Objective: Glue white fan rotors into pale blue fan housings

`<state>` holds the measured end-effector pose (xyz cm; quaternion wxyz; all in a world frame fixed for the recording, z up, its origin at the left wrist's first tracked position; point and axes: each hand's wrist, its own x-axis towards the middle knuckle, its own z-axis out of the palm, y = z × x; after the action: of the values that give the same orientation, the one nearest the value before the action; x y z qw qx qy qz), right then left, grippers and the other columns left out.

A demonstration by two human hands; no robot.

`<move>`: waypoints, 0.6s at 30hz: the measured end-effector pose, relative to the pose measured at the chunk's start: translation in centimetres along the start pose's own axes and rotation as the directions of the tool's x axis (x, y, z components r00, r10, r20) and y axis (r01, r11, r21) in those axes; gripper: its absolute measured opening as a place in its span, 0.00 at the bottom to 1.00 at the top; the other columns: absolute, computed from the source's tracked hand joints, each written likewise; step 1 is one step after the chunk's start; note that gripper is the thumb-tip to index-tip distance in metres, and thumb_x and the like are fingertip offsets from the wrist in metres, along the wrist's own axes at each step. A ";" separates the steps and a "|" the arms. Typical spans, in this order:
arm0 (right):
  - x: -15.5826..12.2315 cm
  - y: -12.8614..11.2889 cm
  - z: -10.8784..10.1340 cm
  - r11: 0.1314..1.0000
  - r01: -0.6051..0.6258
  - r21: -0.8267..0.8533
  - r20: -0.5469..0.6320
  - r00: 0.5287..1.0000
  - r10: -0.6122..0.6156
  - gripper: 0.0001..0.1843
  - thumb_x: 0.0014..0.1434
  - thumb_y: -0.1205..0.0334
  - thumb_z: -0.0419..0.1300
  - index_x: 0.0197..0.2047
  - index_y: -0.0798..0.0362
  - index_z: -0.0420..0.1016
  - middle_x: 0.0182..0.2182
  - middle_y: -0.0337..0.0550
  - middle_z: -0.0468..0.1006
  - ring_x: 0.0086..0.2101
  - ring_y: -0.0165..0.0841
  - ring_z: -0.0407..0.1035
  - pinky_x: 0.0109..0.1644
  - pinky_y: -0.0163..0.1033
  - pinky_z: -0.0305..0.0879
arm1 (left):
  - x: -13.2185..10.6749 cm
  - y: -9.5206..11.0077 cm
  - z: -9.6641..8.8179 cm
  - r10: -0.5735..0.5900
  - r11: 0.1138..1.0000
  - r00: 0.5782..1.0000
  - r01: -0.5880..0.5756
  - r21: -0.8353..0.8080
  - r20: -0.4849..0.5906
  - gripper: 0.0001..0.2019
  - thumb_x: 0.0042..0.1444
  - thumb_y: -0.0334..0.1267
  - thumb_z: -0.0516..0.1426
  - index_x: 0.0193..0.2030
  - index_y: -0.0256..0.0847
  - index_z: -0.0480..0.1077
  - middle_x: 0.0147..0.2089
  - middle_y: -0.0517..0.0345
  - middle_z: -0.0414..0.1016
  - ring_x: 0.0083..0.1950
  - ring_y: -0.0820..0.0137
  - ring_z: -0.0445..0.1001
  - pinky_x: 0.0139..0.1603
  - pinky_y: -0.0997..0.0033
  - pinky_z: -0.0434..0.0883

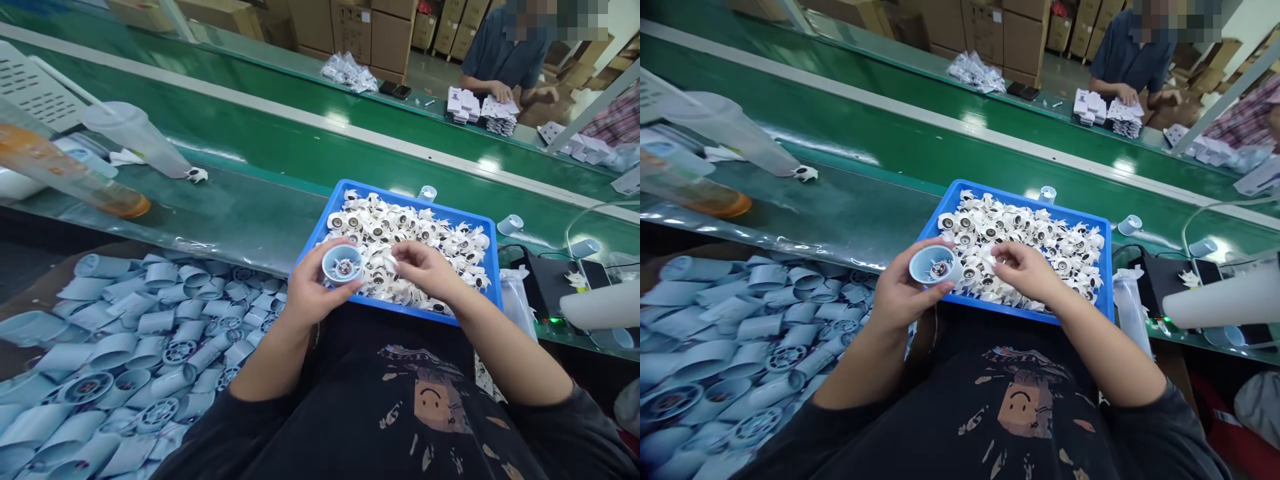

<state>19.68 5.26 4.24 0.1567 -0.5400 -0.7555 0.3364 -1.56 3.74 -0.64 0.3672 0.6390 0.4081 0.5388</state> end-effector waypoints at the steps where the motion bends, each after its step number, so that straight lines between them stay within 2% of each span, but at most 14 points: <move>1: -0.7 0.4 -0.2 0.994 0.017 0.109 0.015 1.000 -0.019 0.18 0.62 0.59 0.48 0.52 0.56 0.67 0.41 0.49 0.76 0.35 0.31 0.71 0.42 0.40 0.69 | -0.3 0.6 -0.2 0.024 0.998 0.998 -0.027 0.061 0.063 0.26 0.46 0.42 0.66 0.54 0.42 0.70 0.54 0.46 0.76 0.55 0.54 0.75 0.59 0.52 0.71; 3: -2.1 1.1 -0.2 0.956 0.043 0.289 0.033 0.998 -0.054 0.21 0.64 0.56 0.43 0.52 0.57 0.66 0.36 0.47 0.75 0.30 0.29 0.69 0.37 0.38 0.69 | -0.9 1.6 -0.1 0.061 0.981 0.979 -0.095 0.169 0.195 0.25 0.46 0.37 0.63 0.54 0.43 0.69 0.52 0.48 0.77 0.53 0.55 0.77 0.57 0.53 0.72; 5: -3.1 1.3 0.0 0.909 0.062 0.412 0.030 0.996 -0.081 0.21 0.63 0.53 0.42 0.49 0.57 0.68 0.31 0.45 0.73 0.27 0.29 0.67 0.34 0.38 0.68 | -1.1 2.3 0.5 0.108 0.956 0.957 -0.174 0.238 0.268 0.26 0.45 0.35 0.62 0.54 0.44 0.68 0.50 0.50 0.78 0.49 0.57 0.78 0.52 0.56 0.75; 8: -4.2 0.8 0.3 0.854 0.095 0.512 -0.013 0.995 -0.103 0.19 0.61 0.50 0.50 0.46 0.55 0.69 0.32 0.43 0.72 0.28 0.29 0.67 0.34 0.37 0.67 | -1.0 2.8 1.6 0.199 0.899 0.934 -0.295 0.324 0.298 0.24 0.47 0.39 0.63 0.52 0.44 0.67 0.47 0.51 0.79 0.46 0.58 0.78 0.48 0.58 0.76; 10: -4.7 -0.1 0.3 0.886 0.173 0.430 -0.103 0.984 -0.142 0.15 0.59 0.54 0.57 0.46 0.53 0.72 0.36 0.44 0.73 0.32 0.29 0.67 0.39 0.38 0.66 | -0.9 3.0 2.4 0.257 0.844 0.914 -0.371 0.387 0.315 0.21 0.51 0.44 0.63 0.51 0.43 0.67 0.45 0.51 0.79 0.45 0.59 0.78 0.46 0.59 0.75; 12: -5.0 -0.9 0.2 0.942 0.275 0.194 -0.212 0.949 -0.234 0.09 0.58 0.60 0.61 0.43 0.53 0.76 0.35 0.43 0.72 0.35 0.30 0.66 0.42 0.39 0.64 | -0.9 3.1 3.0 0.323 0.777 0.887 -0.448 0.443 0.331 0.17 0.56 0.44 0.60 0.50 0.42 0.66 0.43 0.51 0.79 0.45 0.59 0.78 0.46 0.59 0.75; 14: -5.0 -1.5 0.3 0.943 0.330 -0.047 -0.257 0.908 -0.331 0.04 0.58 0.64 0.63 0.37 0.53 0.79 0.32 0.41 0.69 0.34 0.30 0.64 0.40 0.38 0.62 | -1.1 3.2 3.6 0.384 0.713 0.862 -0.505 0.487 0.331 0.13 0.59 0.41 0.56 0.50 0.42 0.66 0.43 0.51 0.79 0.46 0.60 0.78 0.47 0.59 0.74; 16: -4.8 -1.6 0.5 0.935 0.331 -0.125 -0.245 0.903 -0.353 0.02 0.57 0.64 0.66 0.34 0.52 0.81 0.29 0.39 0.65 0.32 0.29 0.62 0.38 0.37 0.60 | -1.3 3.2 4.2 0.420 0.679 0.851 -0.524 0.514 0.315 0.13 0.60 0.39 0.55 0.50 0.42 0.66 0.43 0.52 0.79 0.45 0.60 0.78 0.47 0.60 0.73; 18: -4.7 -1.3 0.6 0.944 0.310 -0.113 -0.236 0.915 -0.329 0.04 0.57 0.63 0.66 0.37 0.50 0.82 0.29 0.39 0.64 0.32 0.29 0.62 0.37 0.36 0.60 | -1.3 3.3 4.6 0.415 0.694 0.860 -0.510 0.508 0.297 0.13 0.59 0.39 0.55 0.51 0.42 0.66 0.43 0.52 0.79 0.44 0.60 0.77 0.46 0.61 0.73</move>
<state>20.14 0.48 5.34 0.2842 -0.4529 -0.8192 0.2074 3.28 1.14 1.13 0.0422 0.8414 0.3447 0.4141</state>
